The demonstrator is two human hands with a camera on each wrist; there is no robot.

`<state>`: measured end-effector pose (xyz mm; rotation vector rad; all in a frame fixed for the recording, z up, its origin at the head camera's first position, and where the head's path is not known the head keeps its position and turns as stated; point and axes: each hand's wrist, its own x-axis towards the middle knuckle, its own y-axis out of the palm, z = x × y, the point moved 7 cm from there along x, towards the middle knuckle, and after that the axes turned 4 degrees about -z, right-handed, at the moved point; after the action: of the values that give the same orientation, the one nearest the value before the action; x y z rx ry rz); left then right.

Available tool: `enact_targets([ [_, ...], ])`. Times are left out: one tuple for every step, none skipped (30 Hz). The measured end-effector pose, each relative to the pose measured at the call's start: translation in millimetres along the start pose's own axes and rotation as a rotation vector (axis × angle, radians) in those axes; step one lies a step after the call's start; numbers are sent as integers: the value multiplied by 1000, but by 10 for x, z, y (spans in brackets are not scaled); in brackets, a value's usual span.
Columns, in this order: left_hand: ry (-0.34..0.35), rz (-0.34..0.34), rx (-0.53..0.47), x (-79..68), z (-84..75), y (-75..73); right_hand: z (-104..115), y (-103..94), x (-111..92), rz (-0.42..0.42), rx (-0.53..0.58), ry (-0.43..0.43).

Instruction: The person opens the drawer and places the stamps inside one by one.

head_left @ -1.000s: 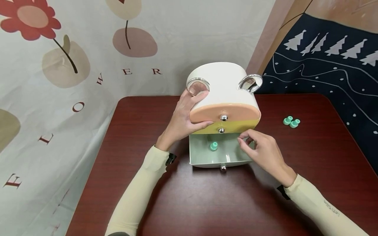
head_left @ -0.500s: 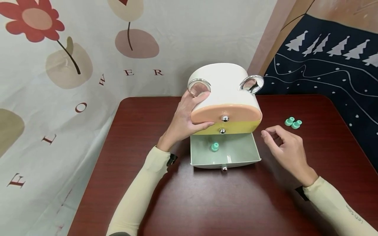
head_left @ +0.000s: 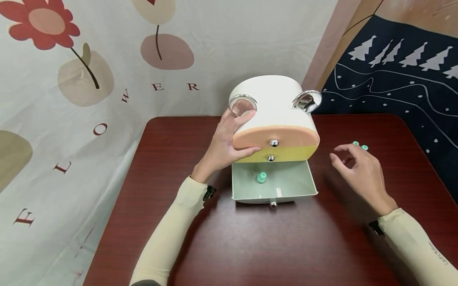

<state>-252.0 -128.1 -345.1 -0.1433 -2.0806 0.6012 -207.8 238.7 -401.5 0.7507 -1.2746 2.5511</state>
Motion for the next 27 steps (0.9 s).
enact_targets([
  [0,0,-1,1,-1,1,-40,-6,7,5,-10,16],
  [1,-1,-2,1,-2,1,-83,-11,12,10,-20,35],
  [2,-2,-2,1,-2,1,-126,-12,16,16,-30,53],
  [3,-3,-1,0,-3,0,-169,-14,18,22,-41,69],
  [3,-3,-1,0,-3,0,-211,-13,19,29,-52,84],
  [2,-3,-1,0,-3,0,-249,-13,19,35,-62,95],
  [0,-2,-1,-1,-2,1,-288,-12,19,39,-70,105],
  [-1,-1,1,0,-2,2,-325,-13,20,43,-77,114],
  [-3,-1,2,0,-2,2,-359,-13,19,47,-84,122],
  [-5,0,4,0,-2,3,-397,-11,18,52,-90,130],
  [-8,2,6,0,-1,5,-432,-11,19,54,-95,138],
  [-11,3,7,-1,0,6,-466,-11,21,57,-100,146],
  [-14,4,10,-1,0,7,-501,-10,23,60,-105,154],
  [-16,5,11,0,1,9,-535,-10,27,61,-109,160],
  [-17,5,10,0,1,10,-567,-11,31,62,-112,167],
  [-17,6,10,0,2,11,-597,-11,37,60,-116,173],
  [-18,7,10,-1,3,11,-622,-14,45,58,-120,176],
  [-18,7,11,-2,3,11,-645,-15,52,57,-123,180],
  [-16,7,11,-3,3,11,-668,-15,61,56,-127,184],
  [-15,7,10,-3,3,10,-689,-16,71,55,-127,189],
  [-13,6,9,-3,3,8,-710,-14,84,55,-130,195],
  [-12,4,10,-4,3,6,-730,-15,98,55,-130,199],
  [-12,4,10,-5,5,5,-749,-15,113,56,-131,204],
  [-10,4,8,-3,5,5,-768,-17,128,58,-133,210],
  [-9,3,6,0,5,5,-787,-17,144,61,-137,215],
  [-9,3,6,1,6,5,-806,-18,158,66,-139,219],
  [-9,3,5,2,8,6,-824,-17,171,74,-143,225],
])
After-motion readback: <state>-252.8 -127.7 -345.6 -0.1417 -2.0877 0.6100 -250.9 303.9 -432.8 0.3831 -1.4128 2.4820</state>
